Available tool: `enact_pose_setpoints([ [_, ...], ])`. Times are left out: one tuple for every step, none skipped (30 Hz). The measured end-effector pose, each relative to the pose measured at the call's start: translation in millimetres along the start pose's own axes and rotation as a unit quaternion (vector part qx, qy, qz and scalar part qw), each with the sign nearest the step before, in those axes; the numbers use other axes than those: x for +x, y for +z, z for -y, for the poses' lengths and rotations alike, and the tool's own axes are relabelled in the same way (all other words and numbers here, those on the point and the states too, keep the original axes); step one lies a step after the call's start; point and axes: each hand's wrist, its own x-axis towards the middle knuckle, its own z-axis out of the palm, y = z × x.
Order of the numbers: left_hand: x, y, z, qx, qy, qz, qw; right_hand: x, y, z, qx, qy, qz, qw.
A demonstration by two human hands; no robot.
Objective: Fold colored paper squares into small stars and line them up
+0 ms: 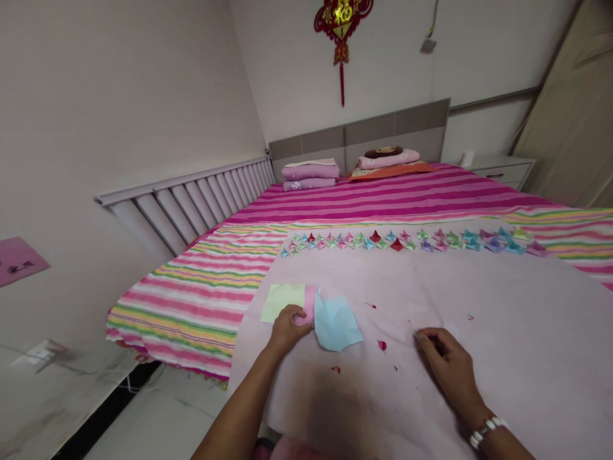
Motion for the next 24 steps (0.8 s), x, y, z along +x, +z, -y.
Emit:
enact_pose_setpoints([
  [0.0, 0.8, -0.5, 0.006, -0.004, -0.005, 1.0, 0.0, 0.0, 0.4, 0.001, -0.001, 0.0, 1.0],
  [0.1, 1.4, -1.4, 0.011, -0.007, -0.008, 1.0, 0.0, 0.2, 0.5, 0.002, -0.001, 0.001, 1.0],
  [0.1, 1.6, -2.5, 0.015, -0.009, -0.009, 1.0, 0.0, 0.3, 0.2, 0.002, -0.001, 0.001, 1.0],
  [0.1, 1.5, -3.9, 0.018, -0.011, -0.01, 1.0, 0.0, 0.4, -0.3, 0.002, -0.001, 0.001, 1.0],
  [0.2, 1.3, -5.4, 0.02, -0.013, -0.01, 1.0, 0.0, 0.6, -1.1, 0.002, -0.001, 0.0, 1.0],
  [0.4, 0.9, -7.1, 0.022, -0.016, -0.009, 1.0, 0.0, 0.7, -2.0, 0.001, -0.001, 0.0, 1.0],
  [0.7, 0.4, -8.6, 0.023, -0.019, -0.009, 1.0, 0.0, 0.7, -2.9, 0.0, -0.002, -0.001, 1.0],
  [1.0, -0.1, -10.1, 0.022, -0.023, -0.008, 0.999, 0.1, 0.7, -3.6, 0.0, -0.003, 0.0, 1.0],
  [1.3, -0.5, -11.3, 0.021, -0.027, -0.006, 0.999, 0.2, 0.7, -4.1, 0.001, -0.004, 0.002, 1.0],
  [1.7, -0.8, -12.2, 0.02, -0.03, -0.005, 0.999, 0.3, 0.6, -4.3, 0.002, -0.005, 0.004, 1.0],
  [2.0, -1.1, -12.9, 0.018, -0.033, -0.003, 0.999, 0.4, 0.6, -4.2, 0.003, -0.006, 0.004, 1.0],
  [2.2, -1.1, -13.4, 0.015, -0.035, -0.003, 0.999, 0.5, 0.5, -3.8, 0.004, -0.006, 0.004, 1.0],
  [2.4, -1.0, -13.6, 0.012, -0.037, -0.004, 0.999, 0.6, 0.4, -3.2, 0.004, -0.007, 0.003, 1.0],
  [2.5, -0.8, -13.7, 0.008, -0.039, -0.006, 0.999, 0.7, 0.4, -2.6, 0.004, -0.007, 0.001, 1.0],
  [2.6, -0.6, -13.5, 0.003, -0.041, -0.008, 0.999, 0.7, 0.3, -2.0, 0.004, -0.006, 0.0, 1.0],
  [2.5, -0.3, -13.3, -0.003, -0.044, -0.01, 0.999, 0.6, 0.2, -1.6, 0.003, -0.005, 0.0, 1.0],
  [2.5, -0.2, -13.1, -0.011, -0.045, -0.012, 0.999, 0.5, 0.2, -1.3, 0.003, -0.003, 0.0, 1.0],
  [2.4, -0.3, -12.9, -0.021, -0.046, -0.014, 0.999, 0.3, 0.2, -1.2, 0.003, -0.002, 0.0, 1.0],
  [2.3, -0.8, -12.8, -0.033, -0.047, -0.017, 0.998, 0.1, 0.2, -1.1, 0.004, -0.001, -0.001, 1.0],
  [2.3, -1.8, -12.9, -0.047, -0.047, -0.021, 0.998, 0.0, 0.2, -1.0, 0.006, -0.002, -0.001, 1.0],
  [2.4, -3.4, -13.2, -0.062, -0.048, -0.026, 0.997, -0.1, 0.1, -0.9, 0.007, -0.002, -0.001, 1.0],
  [2.5, -5.4, -13.9, -0.079, -0.048, -0.033, 0.995, -0.2, 0.1, -0.5, 0.007, -0.003, -0.001, 1.0],
  [2.7, -7.8, -14.8, -0.096, -0.049, -0.04, 0.993, -0.2, 0.1, -0.1, 0.008, -0.004, -0.002, 1.0],
  [3.0, -10.6, -16.1, -0.114, -0.051, -0.048, 0.991, -0.1, 0.0, 0.4, 0.007, -0.005, -0.002, 1.0],
])
